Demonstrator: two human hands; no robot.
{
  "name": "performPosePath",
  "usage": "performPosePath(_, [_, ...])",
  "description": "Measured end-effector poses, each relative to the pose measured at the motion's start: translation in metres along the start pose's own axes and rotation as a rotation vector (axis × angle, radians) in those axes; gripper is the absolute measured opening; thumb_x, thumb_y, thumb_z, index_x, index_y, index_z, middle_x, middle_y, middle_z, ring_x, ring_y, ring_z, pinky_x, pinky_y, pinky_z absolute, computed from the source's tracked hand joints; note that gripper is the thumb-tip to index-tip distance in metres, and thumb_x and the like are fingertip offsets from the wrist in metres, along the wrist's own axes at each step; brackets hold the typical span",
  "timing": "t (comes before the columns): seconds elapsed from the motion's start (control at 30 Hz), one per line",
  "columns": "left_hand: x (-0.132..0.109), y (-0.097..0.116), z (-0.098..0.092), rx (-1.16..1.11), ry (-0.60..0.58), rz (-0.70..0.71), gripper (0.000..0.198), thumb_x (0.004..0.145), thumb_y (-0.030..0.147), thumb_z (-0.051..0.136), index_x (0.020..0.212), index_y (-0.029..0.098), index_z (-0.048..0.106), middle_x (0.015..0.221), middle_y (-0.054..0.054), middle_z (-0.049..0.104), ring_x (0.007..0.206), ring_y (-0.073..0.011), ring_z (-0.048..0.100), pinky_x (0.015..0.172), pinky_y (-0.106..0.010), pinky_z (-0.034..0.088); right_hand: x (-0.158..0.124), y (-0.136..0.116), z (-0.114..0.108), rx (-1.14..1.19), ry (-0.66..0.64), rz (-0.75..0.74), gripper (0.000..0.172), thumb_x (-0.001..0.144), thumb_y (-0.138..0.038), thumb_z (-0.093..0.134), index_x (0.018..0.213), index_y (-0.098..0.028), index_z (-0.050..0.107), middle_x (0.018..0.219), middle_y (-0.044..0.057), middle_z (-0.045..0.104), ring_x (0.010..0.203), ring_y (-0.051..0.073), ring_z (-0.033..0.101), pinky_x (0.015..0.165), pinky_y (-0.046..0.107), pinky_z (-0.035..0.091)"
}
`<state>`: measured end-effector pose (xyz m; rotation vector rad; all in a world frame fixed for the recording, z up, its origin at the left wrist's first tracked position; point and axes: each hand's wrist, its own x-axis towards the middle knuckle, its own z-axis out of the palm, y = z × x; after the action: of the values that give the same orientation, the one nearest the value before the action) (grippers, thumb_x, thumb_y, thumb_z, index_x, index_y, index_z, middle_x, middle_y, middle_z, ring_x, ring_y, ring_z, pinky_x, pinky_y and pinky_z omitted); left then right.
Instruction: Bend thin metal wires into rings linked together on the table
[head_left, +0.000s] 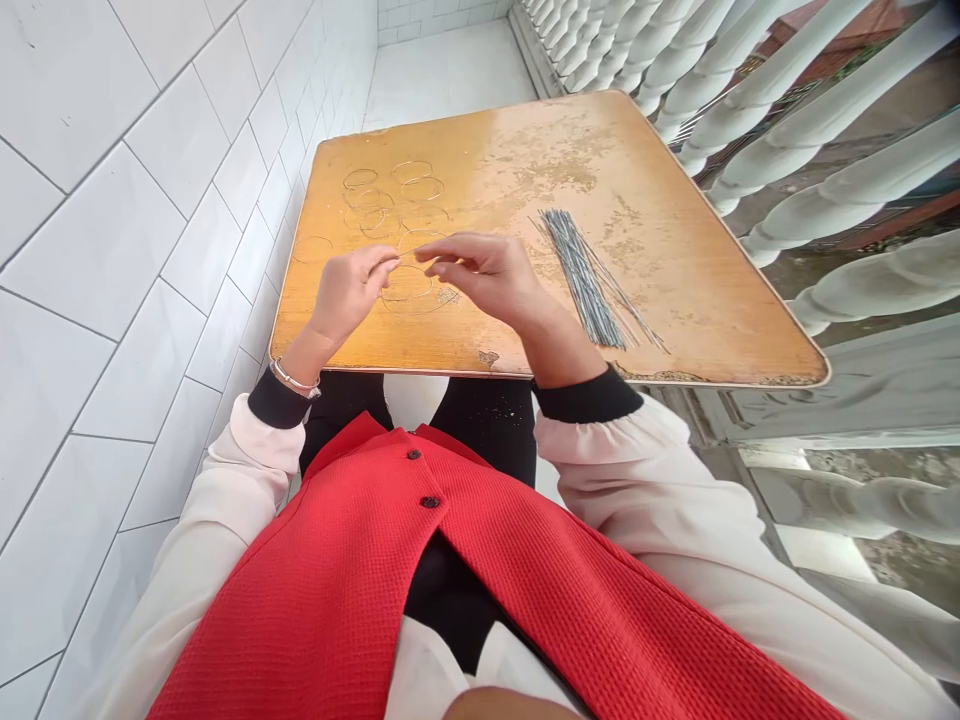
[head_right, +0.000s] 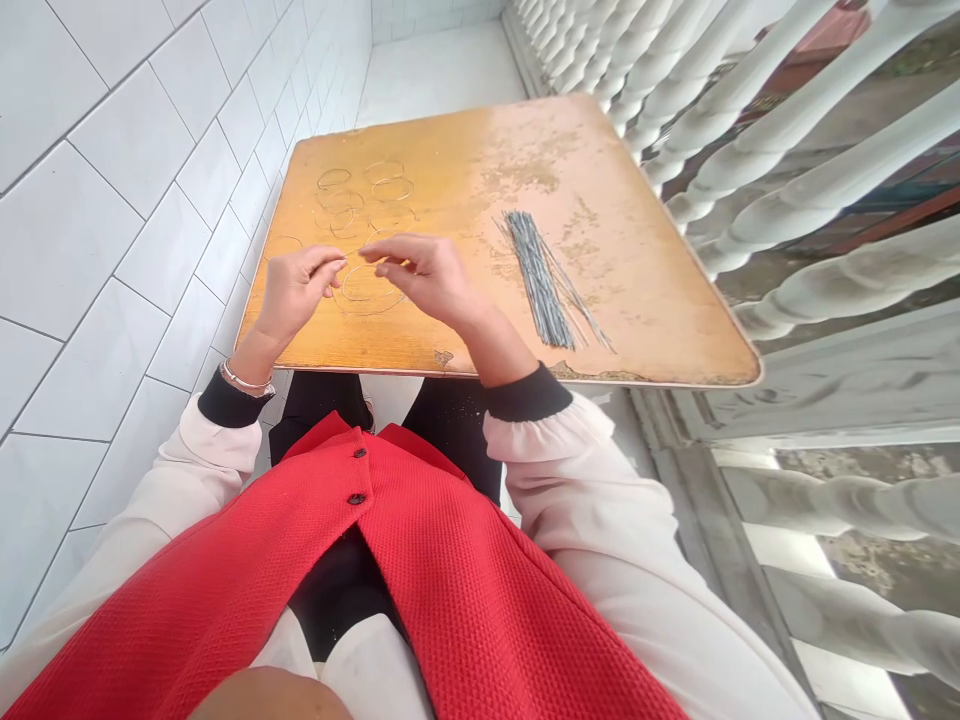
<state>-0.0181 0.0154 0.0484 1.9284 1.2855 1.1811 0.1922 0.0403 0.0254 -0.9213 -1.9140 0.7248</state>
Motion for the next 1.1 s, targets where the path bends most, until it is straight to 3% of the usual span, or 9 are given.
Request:
performPosePath(0.1, [-0.006,-0.004,0.000,-0.121,0.089,-0.104,0.013,0.090,0.021,0.066,0.078,0.019,0.070,0.060,0.004,0.061,0.054,-0.0070,0.054,0.062,-0.021,0.043,-0.013,0.002,0.011,0.216,0.253,0.165,0.031,0.092,-0.042,0.064,0.115,-0.023,0.072,0.097,0.007,0.078,0.078,0.016,0.071,0.068,0.030,0.058])
performPosePath(0.2, [-0.015,-0.010,0.005,-0.159,0.132,-0.167,0.013,0.089,0.022,0.067,0.077,0.019,0.068,0.057,0.005,0.061,0.050,-0.0051,0.053,0.058,-0.020,0.043,-0.028,0.001,0.027,0.369,0.286,0.299,0.040,0.088,-0.055,0.066,0.103,-0.019,0.074,0.087,0.007,0.077,0.070,0.014,0.069,0.062,0.026,0.056])
performPosePath(0.37, [-0.036,-0.021,0.020,-0.196,0.157,-0.265,0.011,0.091,0.021,0.061,0.095,0.020,0.072,0.053,0.006,0.061,0.048,-0.0062,0.054,0.057,-0.020,0.044,-0.047,-0.001,0.050,0.442,0.376,0.344,0.048,0.079,-0.063,0.072,0.097,-0.018,0.075,0.075,0.003,0.074,0.060,0.011,0.063,0.059,0.025,0.053])
performPosePath(0.5, [-0.047,-0.027,0.027,-0.152,0.120,-0.207,0.019,0.091,0.021,0.061,0.104,0.023,0.075,0.061,0.004,0.065,0.057,-0.0078,0.058,0.067,-0.021,0.048,-0.053,0.001,0.054,0.347,0.316,0.331,0.058,0.082,-0.070,0.065,0.105,-0.019,0.076,0.064,-0.001,0.066,0.052,0.010,0.056,0.052,0.024,0.048])
performPosePath(0.7, [-0.052,-0.019,0.025,-0.088,0.100,-0.109,0.023,0.093,0.023,0.061,0.108,0.027,0.078,0.087,0.000,0.076,0.072,-0.0109,0.063,0.081,-0.024,0.049,-0.055,-0.001,0.051,0.230,0.195,0.259,0.059,0.089,-0.071,0.053,0.112,-0.021,0.073,0.063,-0.001,0.063,0.052,0.011,0.054,0.053,0.025,0.046])
performPosePath(0.83, [-0.053,-0.015,0.022,-0.045,0.054,-0.061,0.026,0.093,0.022,0.062,0.112,0.029,0.077,0.087,0.000,0.074,0.081,-0.0140,0.065,0.088,-0.027,0.048,-0.056,-0.005,0.050,0.214,0.174,0.235,0.058,0.091,-0.069,0.051,0.115,-0.020,0.073,0.065,-0.001,0.063,0.050,0.010,0.053,0.053,0.026,0.046])
performPosePath(0.97, [-0.052,-0.015,0.022,-0.009,0.041,-0.015,0.029,0.095,0.020,0.058,0.116,0.029,0.076,0.090,-0.002,0.074,0.086,-0.0146,0.067,0.090,-0.027,0.048,-0.054,-0.007,0.047,0.146,0.130,0.203,0.053,0.094,-0.065,0.049,0.114,-0.021,0.073,0.069,-0.001,0.065,0.050,0.010,0.054,0.054,0.027,0.047])
performPosePath(1.1, [-0.050,-0.018,0.025,0.073,0.000,0.048,0.027,0.096,0.026,0.058,0.116,0.027,0.074,0.107,-0.004,0.076,0.101,-0.0167,0.068,0.096,-0.027,0.048,-0.052,-0.009,0.044,0.036,0.045,0.140,0.042,0.098,-0.055,0.048,0.107,-0.022,0.073,0.069,0.000,0.066,0.051,0.011,0.056,0.058,0.027,0.049])
